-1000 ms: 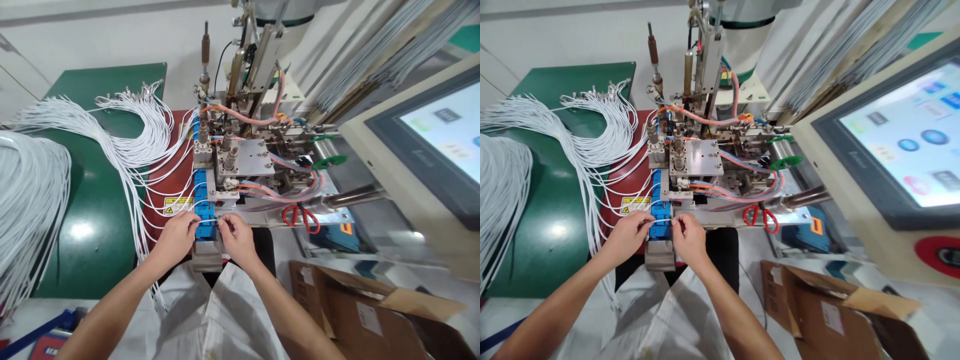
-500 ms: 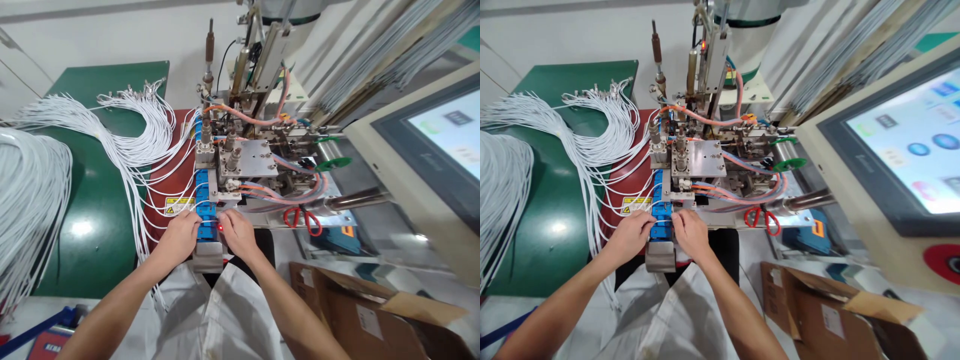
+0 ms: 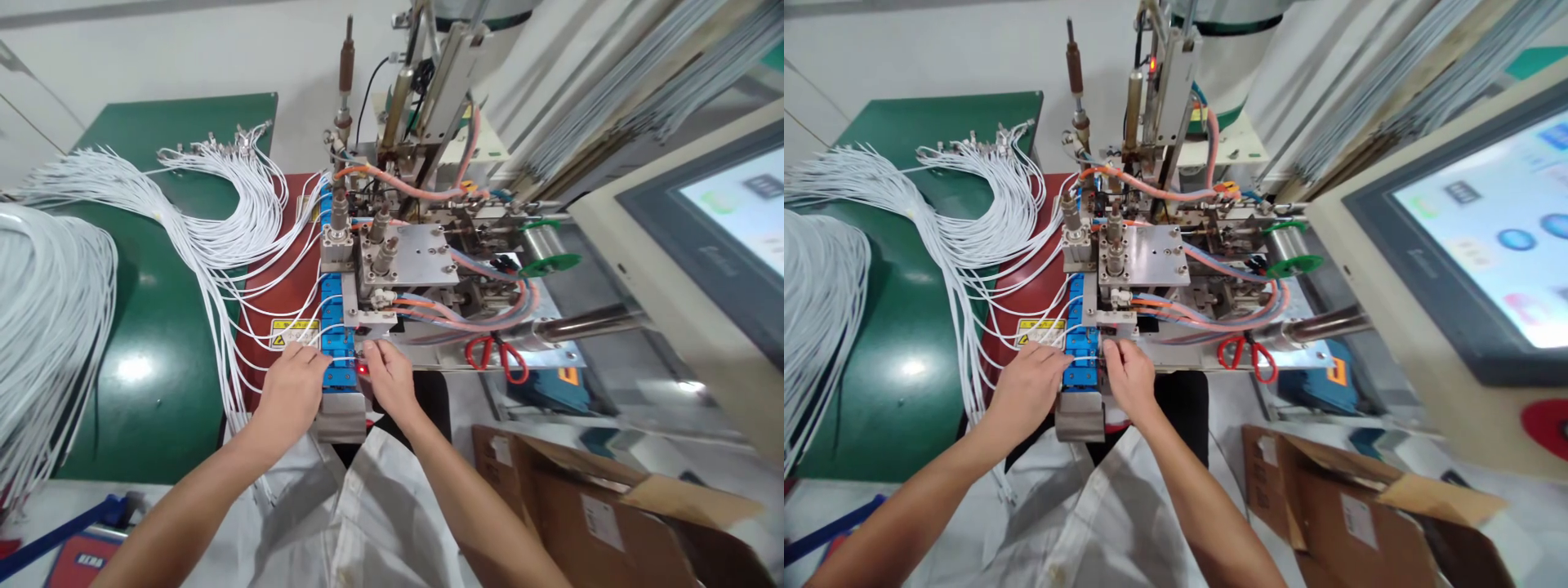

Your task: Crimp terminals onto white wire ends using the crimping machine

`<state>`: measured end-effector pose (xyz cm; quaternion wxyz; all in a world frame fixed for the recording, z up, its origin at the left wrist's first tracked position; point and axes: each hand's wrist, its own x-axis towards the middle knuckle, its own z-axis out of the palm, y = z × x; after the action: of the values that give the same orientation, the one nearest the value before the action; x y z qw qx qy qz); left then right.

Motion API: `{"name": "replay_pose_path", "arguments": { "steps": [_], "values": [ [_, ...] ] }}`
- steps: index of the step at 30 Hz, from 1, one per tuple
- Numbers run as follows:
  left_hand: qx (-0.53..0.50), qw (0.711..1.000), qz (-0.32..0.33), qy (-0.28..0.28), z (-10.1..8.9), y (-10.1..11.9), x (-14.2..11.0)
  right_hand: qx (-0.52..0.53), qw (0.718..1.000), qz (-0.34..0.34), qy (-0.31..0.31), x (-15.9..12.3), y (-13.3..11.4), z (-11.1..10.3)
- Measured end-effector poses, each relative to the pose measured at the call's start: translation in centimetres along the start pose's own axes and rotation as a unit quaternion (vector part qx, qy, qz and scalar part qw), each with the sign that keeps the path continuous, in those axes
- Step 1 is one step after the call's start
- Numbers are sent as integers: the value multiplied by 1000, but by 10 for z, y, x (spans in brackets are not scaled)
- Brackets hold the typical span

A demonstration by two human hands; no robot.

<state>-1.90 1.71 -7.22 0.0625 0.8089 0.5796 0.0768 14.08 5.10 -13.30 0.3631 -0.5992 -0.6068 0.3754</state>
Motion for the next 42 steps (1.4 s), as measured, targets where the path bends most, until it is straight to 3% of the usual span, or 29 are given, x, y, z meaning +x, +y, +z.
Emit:
{"name": "replay_pose_path", "arguments": {
  "steps": [3, 7, 9, 12, 14, 18, 22, 24, 27, 33, 35, 39, 42],
  "values": [
    [17, 999, 37, 5, -2, -3, -5, 75, 995, 29, 50, 0, 0, -5],
    [-7, 996, 84, -5, -15, -2, -25, 143, 986, 45, 72, -5, 1, -15],
    [-62, 985, 127, -96, -26, 0, -39, 157, 984, 46, 73, -8, 2, -20],
    [-102, 942, 167, -271, -33, -3, -64, 173, 983, 41, 55, -13, 1, -27],
    [-56, 940, 157, -298, -27, -10, -80, 179, 982, 40, 41, -16, 0, -29],
    [45, 966, 101, -233, -8, -25, -99, 181, 982, 48, 20, -19, -3, -28],
    [58, 956, 139, -252, -25, -19, -81, 186, 981, 45, 19, -21, -5, -29],
    [21, 950, 171, -259, -41, -10, -62, 187, 981, 45, 23, -22, -6, -30],
    [-76, 949, 166, -255, -52, -3, -39, 194, 980, 43, 19, -24, -9, -32],
    [-167, 943, 144, -250, -35, -8, -35, 196, 980, 32, 9, -30, -11, -36],
    [-189, 953, 121, -203, -33, -5, -37, 199, 980, 17, -2, -34, -10, -37],
    [-240, 969, 27, -57, -32, 7, -37, 260, 963, -42, -52, -46, -12, -40],
    [-224, 974, 2, -20, -30, 11, -36, 296, 948, -86, -80, -53, -16, -44]
  ]
}}
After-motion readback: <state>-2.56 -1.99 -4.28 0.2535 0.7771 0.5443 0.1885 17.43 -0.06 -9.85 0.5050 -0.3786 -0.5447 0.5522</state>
